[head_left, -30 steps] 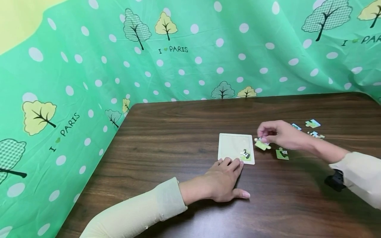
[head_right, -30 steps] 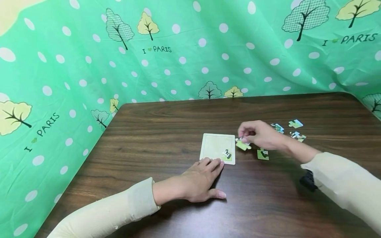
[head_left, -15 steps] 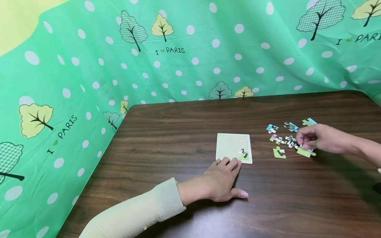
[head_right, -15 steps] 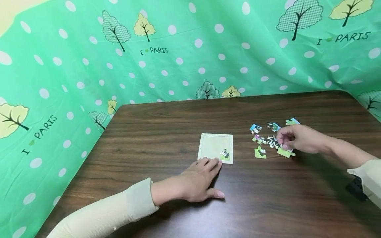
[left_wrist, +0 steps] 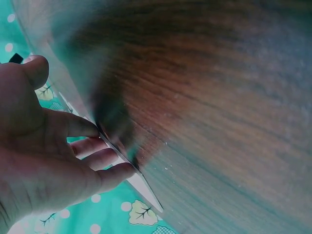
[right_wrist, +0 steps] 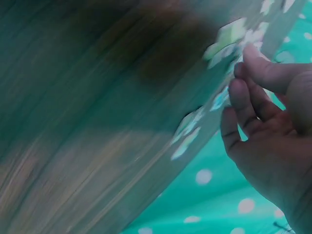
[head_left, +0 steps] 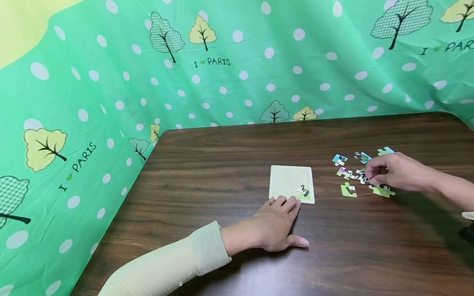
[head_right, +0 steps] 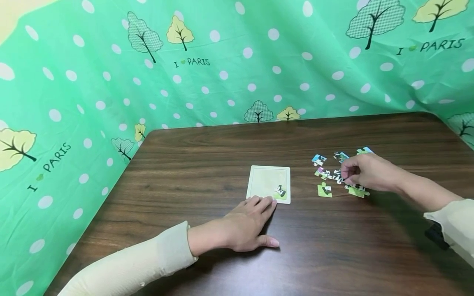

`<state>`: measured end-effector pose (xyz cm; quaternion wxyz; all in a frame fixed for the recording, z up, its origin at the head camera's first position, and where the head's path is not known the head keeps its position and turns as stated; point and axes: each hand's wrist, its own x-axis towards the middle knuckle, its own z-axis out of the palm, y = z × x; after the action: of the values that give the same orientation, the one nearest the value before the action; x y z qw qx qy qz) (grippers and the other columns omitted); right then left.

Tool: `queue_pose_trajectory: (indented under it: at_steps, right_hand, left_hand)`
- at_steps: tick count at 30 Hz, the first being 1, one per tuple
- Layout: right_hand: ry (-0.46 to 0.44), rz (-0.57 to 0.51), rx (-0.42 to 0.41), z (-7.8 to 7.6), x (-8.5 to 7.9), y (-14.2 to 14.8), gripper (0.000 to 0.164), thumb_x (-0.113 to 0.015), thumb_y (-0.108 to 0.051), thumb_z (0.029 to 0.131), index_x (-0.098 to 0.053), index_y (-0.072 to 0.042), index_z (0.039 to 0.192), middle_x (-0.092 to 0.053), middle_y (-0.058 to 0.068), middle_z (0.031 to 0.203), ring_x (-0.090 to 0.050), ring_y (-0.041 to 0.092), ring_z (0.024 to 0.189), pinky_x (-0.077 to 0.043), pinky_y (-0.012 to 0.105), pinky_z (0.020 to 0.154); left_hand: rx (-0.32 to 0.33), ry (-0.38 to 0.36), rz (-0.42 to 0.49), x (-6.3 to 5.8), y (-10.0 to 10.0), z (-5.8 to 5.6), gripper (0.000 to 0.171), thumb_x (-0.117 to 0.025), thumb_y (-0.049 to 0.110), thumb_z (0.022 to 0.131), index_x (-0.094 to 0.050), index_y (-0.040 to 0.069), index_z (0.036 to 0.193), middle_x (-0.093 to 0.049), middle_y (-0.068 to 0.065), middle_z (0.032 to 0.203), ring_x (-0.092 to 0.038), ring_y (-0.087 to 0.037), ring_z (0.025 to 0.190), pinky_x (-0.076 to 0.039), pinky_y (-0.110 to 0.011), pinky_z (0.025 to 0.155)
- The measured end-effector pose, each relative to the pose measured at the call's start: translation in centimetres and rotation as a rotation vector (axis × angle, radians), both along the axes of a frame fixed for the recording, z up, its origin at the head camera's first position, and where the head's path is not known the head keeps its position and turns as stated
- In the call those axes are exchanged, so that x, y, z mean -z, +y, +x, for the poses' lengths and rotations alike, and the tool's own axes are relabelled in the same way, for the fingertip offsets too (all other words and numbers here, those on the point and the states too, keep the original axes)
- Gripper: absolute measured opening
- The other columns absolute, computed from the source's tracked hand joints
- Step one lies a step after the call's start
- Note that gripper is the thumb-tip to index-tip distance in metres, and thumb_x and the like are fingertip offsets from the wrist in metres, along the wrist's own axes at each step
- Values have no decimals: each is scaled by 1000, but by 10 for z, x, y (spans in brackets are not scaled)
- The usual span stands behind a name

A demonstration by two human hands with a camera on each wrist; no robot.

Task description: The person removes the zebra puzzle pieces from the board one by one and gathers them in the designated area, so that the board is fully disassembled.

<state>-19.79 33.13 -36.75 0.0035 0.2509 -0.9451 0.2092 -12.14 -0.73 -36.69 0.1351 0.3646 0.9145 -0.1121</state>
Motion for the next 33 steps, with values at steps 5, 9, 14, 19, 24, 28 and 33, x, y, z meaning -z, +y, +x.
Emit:
queue_pose_trajectory:
  at_steps: [5, 9, 14, 19, 24, 28, 33]
  right_hand:
    - [152, -68, -78, 4, 1, -48, 25, -84, -7, 71, -70, -21, 87, -62, -14, 83, -53, 1, 72, -46, 25, 61]
    - [144, -76, -160, 11, 4, -91, 32, -84, -15, 74, -72, -13, 103, -63, -6, 95, -57, 12, 89, -49, 35, 75]
    - [117, -31, -180, 16, 6, -121, 44, -84, -22, 73, -71, -7, 112, -61, 2, 104, -53, 21, 99, -41, 42, 83]
    - [117, -35, -172, 17, 8, -128, 39, -86, -20, 69, -72, -9, 103, -59, 0, 99, -52, 21, 95, -38, 42, 81]
    - [24, -81, -125, 16, 8, -132, 37, -87, -17, 69, -63, -15, 97, -56, -4, 89, -50, 17, 86, -39, 40, 78]
    - [0, -86, -114, 17, 9, -135, 39, -87, -14, 68, -58, -18, 95, -51, -6, 82, -47, 14, 79, -36, 33, 72]
    - [56, -82, -168, 19, 8, -136, 34, -86, -14, 70, -64, -15, 96, -50, -9, 79, -45, 12, 76, -36, 30, 69]
  left_hand:
    - [1, 7, -9, 0, 1, 0, 96, -25, 80, 83, -12, 19, 156, -15, 9, 157, -22, -9, 138, -22, -34, 116]
    - [12, 11, -11, 0, 2, 0, 96, -25, 80, 83, -14, 19, 156, -16, 9, 157, -22, -10, 138, -22, -35, 116]
    - [11, 11, -20, 0, 3, -1, 96, -23, 81, 82, -12, 20, 156, -15, 9, 157, -22, -9, 137, -23, -34, 116]
    - [5, 14, -30, 0, 3, -1, 96, -23, 81, 82, -13, 20, 156, -15, 10, 156, -23, -9, 136, -23, -34, 115]
    - [10, 18, -29, 0, 3, -1, 97, -24, 81, 82, -14, 19, 155, -19, 9, 154, -25, -9, 134, -25, -34, 115]
    - [14, 27, -23, 1, 3, -1, 97, -25, 81, 81, -16, 19, 155, -24, 11, 149, -28, -9, 131, -27, -34, 113]
    - [13, 30, -27, 2, 2, -1, 97, -25, 82, 81, -16, 19, 155, -22, 11, 151, -27, -8, 132, -26, -33, 113]
